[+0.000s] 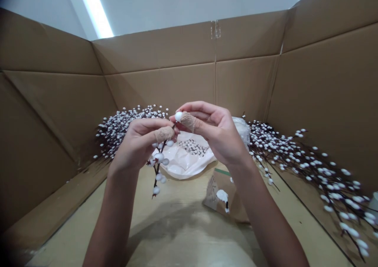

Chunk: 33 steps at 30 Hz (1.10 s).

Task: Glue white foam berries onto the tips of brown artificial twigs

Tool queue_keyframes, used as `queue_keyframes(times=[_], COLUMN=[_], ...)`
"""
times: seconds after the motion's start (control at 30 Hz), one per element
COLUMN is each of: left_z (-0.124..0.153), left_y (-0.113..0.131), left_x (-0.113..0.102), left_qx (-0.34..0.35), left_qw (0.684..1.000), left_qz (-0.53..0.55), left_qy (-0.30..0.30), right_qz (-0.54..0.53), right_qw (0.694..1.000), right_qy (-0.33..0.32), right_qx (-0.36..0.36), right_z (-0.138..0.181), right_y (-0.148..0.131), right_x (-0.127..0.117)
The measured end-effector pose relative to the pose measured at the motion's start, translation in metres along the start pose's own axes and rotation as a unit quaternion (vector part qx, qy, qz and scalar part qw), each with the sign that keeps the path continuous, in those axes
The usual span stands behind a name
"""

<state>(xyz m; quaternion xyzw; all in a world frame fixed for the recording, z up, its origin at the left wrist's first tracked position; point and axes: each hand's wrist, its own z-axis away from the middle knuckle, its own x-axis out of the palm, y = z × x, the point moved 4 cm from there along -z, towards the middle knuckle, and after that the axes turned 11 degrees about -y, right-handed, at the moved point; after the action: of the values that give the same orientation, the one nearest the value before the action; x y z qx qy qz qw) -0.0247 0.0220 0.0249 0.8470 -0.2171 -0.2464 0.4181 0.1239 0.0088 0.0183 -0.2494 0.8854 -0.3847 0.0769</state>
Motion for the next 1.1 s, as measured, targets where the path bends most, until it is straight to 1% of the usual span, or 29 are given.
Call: queue_keyframes(times=[0.3,0.53,0.73,0.87,1.1], left_z=[0.002,0.005,0.005,0.005,0.006], left_y=[0.005,0.014,0.017,0.018,0.018], left_x=[0.001,0.002,0.001,0.001,0.003], left_qx=[-0.006,0.023,0.04,0.043,0.055], left_qw=[0.999,0.99,0.981,0.976,0.977], left_qz=[-0.039,-0.122,-0.171,-0.196,-0.188], left_qy=[0.032,0.073,0.079,0.088,0.089], right_qz=[0.024,0.008,-0.011,-0.001,0.013], right_qw=[1.0,1.0,1.0,0.999,0.999], right_qy=[0.017,0.011,0.022,0.035,0.031], right_qx=[0.009,0.014,0.004,0.006,-0.002], right_z=[0.001,-0.001,-0.002,-0.003,-0.003], right_y=[0.002,0.007,0.011,0.013,0.014], right_x=[0.0,0.001,0.003,0.004,0.005])
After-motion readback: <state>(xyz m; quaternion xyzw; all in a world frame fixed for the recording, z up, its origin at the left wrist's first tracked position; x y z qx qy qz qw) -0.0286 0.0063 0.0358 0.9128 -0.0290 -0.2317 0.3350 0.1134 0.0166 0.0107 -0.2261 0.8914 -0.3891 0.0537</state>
